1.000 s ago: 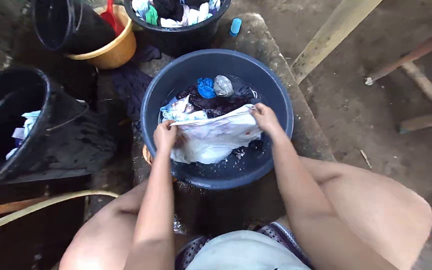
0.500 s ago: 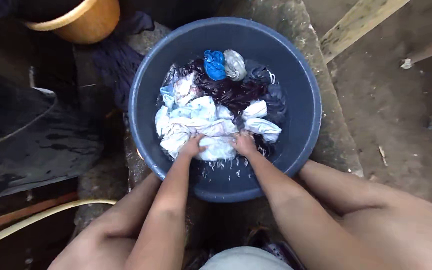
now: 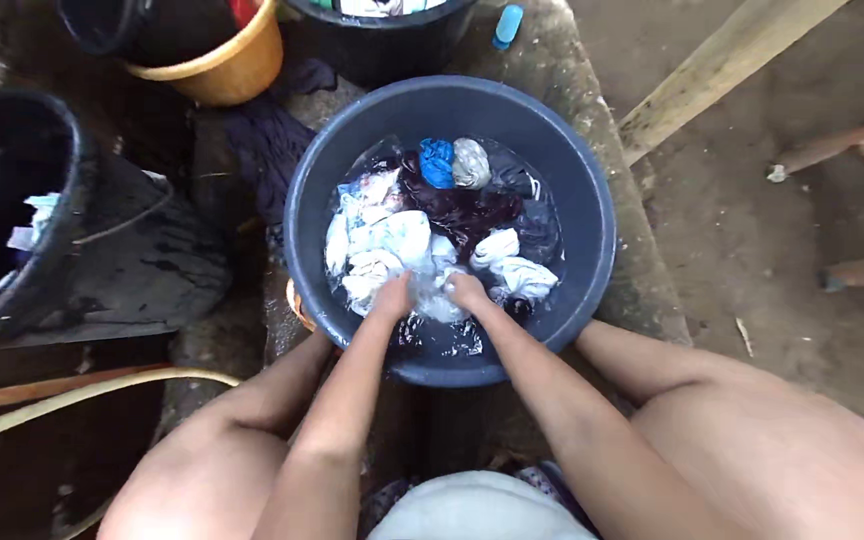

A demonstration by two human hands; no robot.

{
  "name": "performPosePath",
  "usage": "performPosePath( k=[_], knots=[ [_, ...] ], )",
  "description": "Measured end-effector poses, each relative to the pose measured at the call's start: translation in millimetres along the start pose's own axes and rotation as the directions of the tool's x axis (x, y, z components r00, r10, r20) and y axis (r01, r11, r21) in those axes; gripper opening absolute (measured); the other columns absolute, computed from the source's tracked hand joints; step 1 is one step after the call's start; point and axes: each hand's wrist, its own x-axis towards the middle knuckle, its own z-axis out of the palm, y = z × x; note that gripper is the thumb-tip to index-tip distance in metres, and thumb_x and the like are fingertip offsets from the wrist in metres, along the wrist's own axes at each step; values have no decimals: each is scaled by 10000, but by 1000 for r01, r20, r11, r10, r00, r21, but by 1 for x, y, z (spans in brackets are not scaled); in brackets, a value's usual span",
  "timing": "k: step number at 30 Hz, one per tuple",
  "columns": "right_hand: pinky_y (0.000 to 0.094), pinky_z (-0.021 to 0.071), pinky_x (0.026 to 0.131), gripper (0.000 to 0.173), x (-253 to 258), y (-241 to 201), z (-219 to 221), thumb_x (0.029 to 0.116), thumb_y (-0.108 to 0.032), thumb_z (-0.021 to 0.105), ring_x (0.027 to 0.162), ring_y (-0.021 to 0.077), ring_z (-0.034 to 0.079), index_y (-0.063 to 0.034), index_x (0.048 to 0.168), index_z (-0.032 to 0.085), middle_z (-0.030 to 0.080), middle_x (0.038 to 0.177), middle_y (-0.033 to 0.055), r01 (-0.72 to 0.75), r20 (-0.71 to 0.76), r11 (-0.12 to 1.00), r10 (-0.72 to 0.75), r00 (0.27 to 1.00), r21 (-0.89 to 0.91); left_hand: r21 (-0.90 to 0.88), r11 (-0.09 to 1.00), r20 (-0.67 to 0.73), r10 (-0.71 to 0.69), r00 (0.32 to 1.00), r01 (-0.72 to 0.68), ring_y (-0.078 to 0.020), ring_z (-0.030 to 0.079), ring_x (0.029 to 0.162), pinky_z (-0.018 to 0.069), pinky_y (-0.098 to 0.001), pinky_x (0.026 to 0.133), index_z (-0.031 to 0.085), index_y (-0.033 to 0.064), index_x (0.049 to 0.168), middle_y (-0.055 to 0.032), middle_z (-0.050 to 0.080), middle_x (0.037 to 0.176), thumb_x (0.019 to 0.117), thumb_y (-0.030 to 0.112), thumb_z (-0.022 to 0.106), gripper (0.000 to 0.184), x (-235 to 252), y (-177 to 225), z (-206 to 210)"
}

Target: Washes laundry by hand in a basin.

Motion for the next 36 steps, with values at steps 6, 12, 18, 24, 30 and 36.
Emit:
performPosePath(
  k=[6, 12, 18, 24, 30, 36],
  knots=[
    [566, 530, 925, 230, -129, -57, -73, 969, -84, 681, 1022, 368, 669, 38, 1163, 667, 681, 1109, 255, 465, -321, 820, -365, 874, 334, -409, 832, -288, 273, 918, -376, -400, 134, 1575, 182, -536, 1276, 185, 33, 1636, -250, 115, 1699, 683, 256, 951, 1242, -9, 9, 21],
    [268, 576, 802, 135, -220, -41, -144, 889, -54, 669, 890, 46, 646, -42, 1023, 661, 675, 1004, 9, 839, -776, 420, -375, 507, 345, -485, 829, -453, 35, 891, -280, -405, 541, 1337, 398, -574, 1147, 522, -8, 1459, -272, 578, 1410, 884, 169, 800, 663, -25, 52, 12],
    [684, 494, 963, 436, -156, 29, -116, 888, -52, 756, 1119, 505, 634, 36, 1290, 612, 643, 1197, 344, 339, -591, 903, -126, 797, 264, -873, 183, -466, -36, 884, -453, -210, 640, 1004, 561, -438, 864, 486, 54, 1403, -134, 645, 1184, 1078, 161, 440, 345, -61, 131, -30],
    [444, 412, 1178, 1237, -112, 47, -75, 656, -39, 929, 1460, 321, 416, -24, 1627, 163, 283, 1639, 248, 611, -580, 602, -280, 765, 515, -875, -312, -417, 102, 903, -369, -159, 674, 992, 576, -378, 871, 540, 161, 1233, -33, 679, 1075, 1122, 338, 298, 320, -103, 210, -59],
    [296, 588, 829, 933, -105, 42, -71, 642, -507, 923, 931, 85, 677, -47, 1321, 479, 691, 1044, 14, 566, -602, -207, -265, 753, 798, -721, -573, -544, 121, 830, -389, -217, 650, 1137, 545, -458, 974, 539, 174, 1264, -66, 662, 1182, 1102, 458, 284, 415, -84, 264, -85],
    [436, 551, 986, 1020, -106, 8, -65, 820, -931, 278, 1203, 200, 625, -183, 1501, 403, 646, 1305, 73, 385, -511, -610, -39, 859, 693, -614, -649, -628, 56, 776, -450, -234, 577, 1282, 473, -497, 1088, 491, 161, 1383, -73, 611, 1331, 1108, 422, 279, 434, -53, 268, -64]
  ],
)
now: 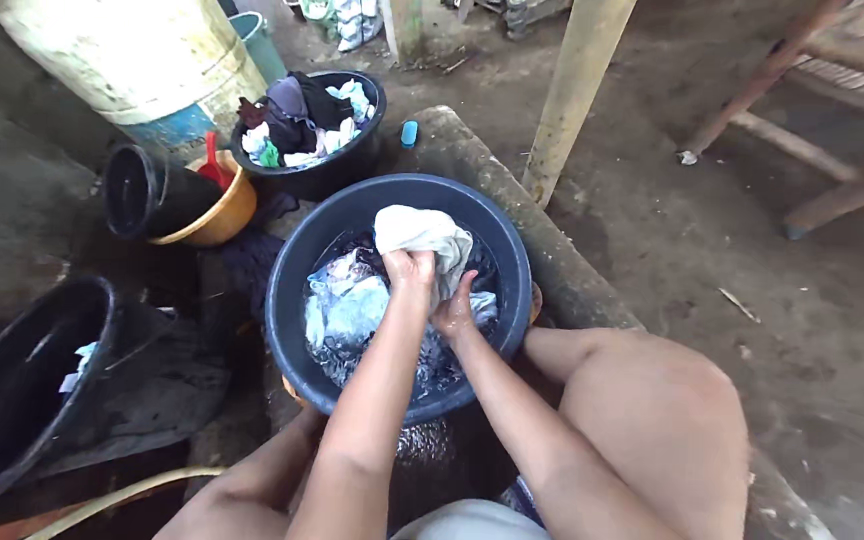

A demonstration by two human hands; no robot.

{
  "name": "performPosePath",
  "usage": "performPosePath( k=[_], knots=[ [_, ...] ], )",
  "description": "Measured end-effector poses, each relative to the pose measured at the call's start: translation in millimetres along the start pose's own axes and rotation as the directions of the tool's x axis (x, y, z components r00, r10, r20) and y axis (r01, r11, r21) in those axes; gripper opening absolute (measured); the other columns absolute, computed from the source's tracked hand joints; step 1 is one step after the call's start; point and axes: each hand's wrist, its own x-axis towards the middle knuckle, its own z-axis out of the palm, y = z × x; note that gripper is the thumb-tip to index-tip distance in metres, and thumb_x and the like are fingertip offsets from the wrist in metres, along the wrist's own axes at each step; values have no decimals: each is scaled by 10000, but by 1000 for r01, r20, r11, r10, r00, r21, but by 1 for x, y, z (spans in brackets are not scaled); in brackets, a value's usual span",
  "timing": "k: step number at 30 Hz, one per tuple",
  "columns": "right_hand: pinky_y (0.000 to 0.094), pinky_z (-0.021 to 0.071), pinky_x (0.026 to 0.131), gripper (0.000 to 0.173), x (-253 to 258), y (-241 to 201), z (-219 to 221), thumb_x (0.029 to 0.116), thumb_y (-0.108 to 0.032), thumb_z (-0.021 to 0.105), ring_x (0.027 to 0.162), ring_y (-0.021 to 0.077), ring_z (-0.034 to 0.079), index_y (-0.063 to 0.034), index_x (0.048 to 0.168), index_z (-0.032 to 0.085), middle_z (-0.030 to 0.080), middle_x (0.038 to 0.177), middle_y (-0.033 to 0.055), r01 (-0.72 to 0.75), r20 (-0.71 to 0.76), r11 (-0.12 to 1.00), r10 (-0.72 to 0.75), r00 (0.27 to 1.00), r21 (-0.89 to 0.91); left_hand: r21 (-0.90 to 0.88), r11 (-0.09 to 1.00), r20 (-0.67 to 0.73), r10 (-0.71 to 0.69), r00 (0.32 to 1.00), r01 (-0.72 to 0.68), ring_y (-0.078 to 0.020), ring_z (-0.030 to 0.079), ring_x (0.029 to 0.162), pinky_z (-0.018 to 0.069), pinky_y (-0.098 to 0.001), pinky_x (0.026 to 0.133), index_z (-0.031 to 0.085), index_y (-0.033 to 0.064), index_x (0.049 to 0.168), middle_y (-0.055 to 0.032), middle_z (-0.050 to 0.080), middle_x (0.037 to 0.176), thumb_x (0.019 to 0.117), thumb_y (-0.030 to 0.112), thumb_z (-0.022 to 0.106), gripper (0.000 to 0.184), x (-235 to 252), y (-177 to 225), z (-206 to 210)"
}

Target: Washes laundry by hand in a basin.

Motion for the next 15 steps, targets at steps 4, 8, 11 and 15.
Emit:
performPosePath(
  k=[4, 8, 11, 15],
  knots=[
    [477, 526, 998, 798, 21, -10, -10, 995, -761, 169, 1217, 232, 596, -170, 1468, 422, 595, 1348, 97, 183, -178, 980, -166, 970, 82, 239, 961, -190, -96, 977, 141, -216, 661, 1081, 564, -447, 921, 503, 122, 1294, -80, 665, 1163, 1126, 296, 216, 375, -40, 11, -77],
    [384, 594, 897, 581, 18, -13, -31, 1030, -572, 466, 1117, 190, 664, -106, 1374, 509, 654, 1297, 83, 175, -13, 982, -176, 984, -70, 791, 414, -281, -409, 868, 451, -279, 607, 1208, 578, -452, 936, 198, 37, 1578, -211, 498, 1447, 1006, 4, 503, 649, -98, 43, -168],
    [382, 619, 804, 927, 7, -7, -21, 717, -693, 806, 976, 199, 709, -152, 1394, 476, 706, 1167, 79, 102, 173, 979, -71, 982, -175, 776, 241, -235, -747, 621, 583, -326, 648, 1201, 599, -482, 906, -101, 114, 1611, -201, 460, 1523, 913, 374, 717, 1106, -119, 69, -185],
    [374, 631, 805, 965, -4, 12, -7, 625, -649, 889, 923, 183, 733, -260, 1429, 523, 744, 1080, 38, 18, 447, 984, 63, 892, -176, 376, 703, -268, -541, 797, 603, -323, 695, 1073, 611, -483, 816, 298, 105, 1519, -176, 662, 1278, 824, 943, 125, 1102, -103, 73, -141]
  ],
)
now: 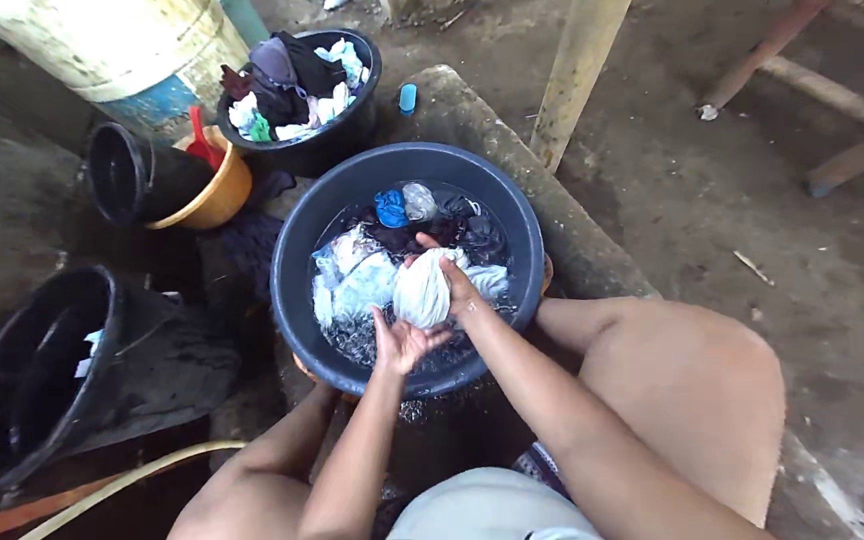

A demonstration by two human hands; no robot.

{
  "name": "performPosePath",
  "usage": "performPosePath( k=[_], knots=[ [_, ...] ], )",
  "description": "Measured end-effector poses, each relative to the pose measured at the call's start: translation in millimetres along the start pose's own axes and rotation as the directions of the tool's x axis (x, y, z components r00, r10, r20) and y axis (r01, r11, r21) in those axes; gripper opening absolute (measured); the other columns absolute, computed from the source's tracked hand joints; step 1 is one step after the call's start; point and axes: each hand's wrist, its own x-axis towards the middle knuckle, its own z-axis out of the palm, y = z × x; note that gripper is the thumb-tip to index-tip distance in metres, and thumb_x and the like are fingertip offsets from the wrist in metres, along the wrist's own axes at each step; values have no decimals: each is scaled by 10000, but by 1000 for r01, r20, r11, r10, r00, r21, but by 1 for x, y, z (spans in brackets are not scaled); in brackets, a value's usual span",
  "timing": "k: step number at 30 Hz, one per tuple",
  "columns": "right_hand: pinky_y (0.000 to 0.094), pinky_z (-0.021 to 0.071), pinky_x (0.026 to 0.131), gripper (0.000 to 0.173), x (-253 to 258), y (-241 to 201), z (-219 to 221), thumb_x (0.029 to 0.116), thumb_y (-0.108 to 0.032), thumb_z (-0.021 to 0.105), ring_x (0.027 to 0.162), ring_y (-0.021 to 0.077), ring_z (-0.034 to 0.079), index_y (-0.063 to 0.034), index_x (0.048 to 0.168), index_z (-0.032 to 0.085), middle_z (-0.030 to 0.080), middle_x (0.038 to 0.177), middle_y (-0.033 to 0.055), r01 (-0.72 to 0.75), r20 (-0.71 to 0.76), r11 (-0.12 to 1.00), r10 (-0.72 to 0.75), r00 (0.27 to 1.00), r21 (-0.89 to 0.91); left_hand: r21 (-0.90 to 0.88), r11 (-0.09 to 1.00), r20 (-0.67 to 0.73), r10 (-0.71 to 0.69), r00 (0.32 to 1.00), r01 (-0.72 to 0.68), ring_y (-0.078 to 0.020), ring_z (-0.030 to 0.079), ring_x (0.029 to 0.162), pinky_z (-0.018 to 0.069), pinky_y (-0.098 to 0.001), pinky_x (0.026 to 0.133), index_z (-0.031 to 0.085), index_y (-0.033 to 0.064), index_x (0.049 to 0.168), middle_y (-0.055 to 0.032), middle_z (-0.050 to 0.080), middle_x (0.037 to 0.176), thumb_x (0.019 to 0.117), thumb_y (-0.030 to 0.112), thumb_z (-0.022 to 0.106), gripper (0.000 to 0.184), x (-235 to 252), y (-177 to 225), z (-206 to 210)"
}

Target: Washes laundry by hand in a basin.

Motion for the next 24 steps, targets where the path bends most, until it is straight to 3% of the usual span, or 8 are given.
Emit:
performPosePath(
  k=[3, 5, 7, 10, 15, 20, 22, 24],
  knots=[
    [346, 618, 795, 379, -8, 22, 7, 804, -543, 795, 932, 156, 725, -240, 1012, 703, 751, 1041, 10, -32, -88, 998, 37, 995, 59, -264, 908, -263, 256, 930, -324, -231, 695, 1014, 597, -474, 858, 552, 147, 1282, -81, 706, 1091, 1005, 743, 157, 766, 27, 36, 9],
    [386, 596, 812, 346, -6, 24, 16, 1056, -451, 487, 917, 193, 683, -117, 1079, 575, 686, 995, 73, -111, -366, 989, 138, 920, 95, -213, 867, -301, 381, 874, -451, -183, 683, 942, 588, -424, 839, 581, 165, 1201, -37, 689, 1004, 1060, 647, 195, 633, 42, 46, -3],
    [452, 572, 882, 493, 4, 28, 19, 1087, -483, 411, 1014, 258, 660, -68, 1332, 515, 654, 1121, 154, -274, -560, 953, 298, 773, 129, -41, 883, -315, 433, 845, -468, -147, 658, 875, 575, -373, 807, 582, 146, 1217, -21, 658, 956, 1095, 570, 189, 591, 48, 45, -9],
    [446, 544, 923, 514, 12, 41, 4, 1089, -449, 435, 1074, 258, 637, -58, 1415, 500, 636, 1222, 170, -534, -626, 845, 412, 662, -8, 350, 850, -190, 477, 858, -394, -112, 636, 755, 574, -331, 735, 595, 60, 1036, -17, 639, 831, 1129, 343, 233, 469, 53, 30, -25],
    [424, 537, 924, 463, 32, 73, -46, 1082, -327, 518, 1042, 241, 639, 24, 1382, 522, 636, 1209, 194, -759, -674, 589, 445, 590, -277, 858, 417, 190, 282, 940, -299, -149, 627, 824, 525, -368, 832, 681, -99, 965, -138, 671, 867, 987, 156, 488, 321, 77, 14, -62],
    [490, 481, 1091, 679, 47, 114, -129, 1040, -299, 618, 1330, 332, 537, -13, 1566, 299, 481, 1493, 254, -597, -734, 749, 229, 640, -287, 763, 646, -68, 111, 992, -20, -261, 624, 1095, 515, -427, 960, 599, -57, 1300, -230, 637, 1230, 1066, 204, 461, 376, 135, 6, -127],
    [478, 446, 1120, 649, 36, 116, -142, 1027, -245, 645, 1372, 315, 492, -9, 1544, 331, 448, 1520, 247, -636, -730, 692, 230, 643, -342, 798, 561, -279, 21, 960, 220, -302, 647, 1039, 534, -473, 912, 567, 11, 1381, -229, 648, 1203, 1094, 321, 478, 432, 147, 4, -139],
    [493, 391, 1166, 670, 20, 110, -147, 1038, -334, 622, 1423, 322, 447, 14, 1542, 352, 425, 1552, 249, -770, -743, 506, 322, 587, -389, 861, 344, -389, -31, 921, 376, -362, 638, 1171, 488, -537, 1028, 585, 4, 1380, -248, 649, 1272, 1092, 407, 467, 509, 150, 1, -146]
  ],
)
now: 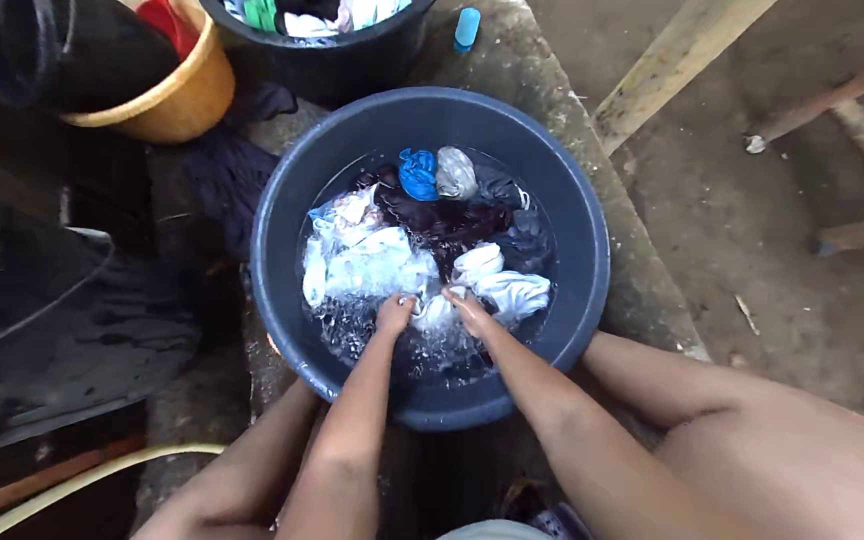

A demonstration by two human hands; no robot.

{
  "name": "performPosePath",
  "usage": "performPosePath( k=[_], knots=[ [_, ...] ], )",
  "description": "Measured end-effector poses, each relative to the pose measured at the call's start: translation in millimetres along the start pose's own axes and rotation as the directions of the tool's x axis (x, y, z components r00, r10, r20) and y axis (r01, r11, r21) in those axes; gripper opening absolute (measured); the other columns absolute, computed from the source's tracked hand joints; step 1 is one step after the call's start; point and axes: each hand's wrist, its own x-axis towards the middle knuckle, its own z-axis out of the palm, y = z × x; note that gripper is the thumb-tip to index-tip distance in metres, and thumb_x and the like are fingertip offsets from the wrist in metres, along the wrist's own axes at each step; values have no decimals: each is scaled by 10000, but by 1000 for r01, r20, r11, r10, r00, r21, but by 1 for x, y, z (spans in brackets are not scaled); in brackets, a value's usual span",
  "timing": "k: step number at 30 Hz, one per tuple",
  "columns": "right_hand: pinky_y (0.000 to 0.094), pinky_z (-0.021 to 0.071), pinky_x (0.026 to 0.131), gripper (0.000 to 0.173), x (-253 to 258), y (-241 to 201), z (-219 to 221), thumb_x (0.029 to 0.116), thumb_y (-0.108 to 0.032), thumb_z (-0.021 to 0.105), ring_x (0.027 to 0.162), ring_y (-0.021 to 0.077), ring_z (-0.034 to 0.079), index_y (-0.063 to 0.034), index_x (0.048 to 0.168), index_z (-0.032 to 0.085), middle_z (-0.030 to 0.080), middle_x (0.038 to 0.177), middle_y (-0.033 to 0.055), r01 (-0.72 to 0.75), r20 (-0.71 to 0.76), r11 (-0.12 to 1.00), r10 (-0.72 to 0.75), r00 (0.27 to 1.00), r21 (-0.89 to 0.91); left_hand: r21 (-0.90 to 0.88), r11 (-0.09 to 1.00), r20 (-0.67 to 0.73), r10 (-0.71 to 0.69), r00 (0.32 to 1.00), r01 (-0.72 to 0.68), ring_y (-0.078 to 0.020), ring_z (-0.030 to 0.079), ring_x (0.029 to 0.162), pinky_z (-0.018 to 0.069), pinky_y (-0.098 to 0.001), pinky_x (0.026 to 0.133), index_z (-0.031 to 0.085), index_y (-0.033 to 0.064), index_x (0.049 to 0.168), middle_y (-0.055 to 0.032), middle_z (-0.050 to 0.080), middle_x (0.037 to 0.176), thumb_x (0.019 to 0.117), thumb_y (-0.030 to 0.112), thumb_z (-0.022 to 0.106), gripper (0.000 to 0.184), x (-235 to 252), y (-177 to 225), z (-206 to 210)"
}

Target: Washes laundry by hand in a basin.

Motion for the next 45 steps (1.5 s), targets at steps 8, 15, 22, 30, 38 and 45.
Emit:
performPosePath(
  k=[8, 15, 22, 30, 38, 45],
  knots=[
    [510, 266, 1242, 572, -6, -38, 16, 1072, -245, 546, 1495, 396, 353, 81, 1518, 398, 389, 1580, 289, 16, 116, 693, 97, 989, -721, 379, 925, 290, -115, 950, -3, -427, 471, 1393, 369, -569, 1153, 508, -112, 1408, -315, 497, 1471, 1067, 148, 519, 429, -27, 5, 13],
    [610, 441, 1062, 401, -103, -138, 58, 873, -111, 786, 1215, 449, 583, 20, 1235, 676, 635, 1237, 279, 808, 780, 69, -224, 584, -585, -881, 431, 248, 68, 966, 196, -278, 649, 917, 559, -452, 799, 455, 42, 1364, -180, 637, 1099, 1103, 507, 66, 660, -74, 27, 5],
    [521, 493, 1016, 200, -224, -147, 19, 943, 119, 549, 1096, 373, 660, 28, 1022, 708, 692, 1072, 186, 794, 996, -602, 66, -62, 89, -988, 139, -52, 152, 987, -73, -215, 696, 792, 594, -375, 663, 564, 76, 1261, -124, 702, 956, 1023, 682, 304, 701, -130, 78, -27],
    [404, 535, 916, 357, -214, -124, -21, 840, -250, 769, 1034, 247, 625, 70, 961, 666, 641, 1082, 187, 922, 293, 306, -882, 368, -236, -974, -5, -217, 318, 923, -227, -147, 642, 785, 566, -358, 704, 568, 187, 1073, -6, 632, 877, 993, 251, 443, 162, -195, 102, -24],
    [347, 574, 708, 605, -177, -103, -21, 1071, -613, 274, 769, 144, 654, -97, 1073, 590, 663, 851, 41, 164, 219, 857, -302, 928, 488, -4, 272, -342, 904, 257, -962, -301, 668, 1167, 533, -467, 1035, 729, -77, 996, -216, 715, 1173, 829, 68, 668, 229, -214, 105, 31],
    [314, 544, 735, 291, -167, -103, -18, 1084, -171, 470, 701, 117, 585, 46, 1267, 533, 588, 887, 77, 342, 576, 900, -133, 806, -271, 532, -279, 397, 916, -55, -800, -346, 735, 836, 599, -512, 797, 739, 67, 870, -150, 738, 883, 902, 83, 681, 67, -209, 77, 75]
  ],
)
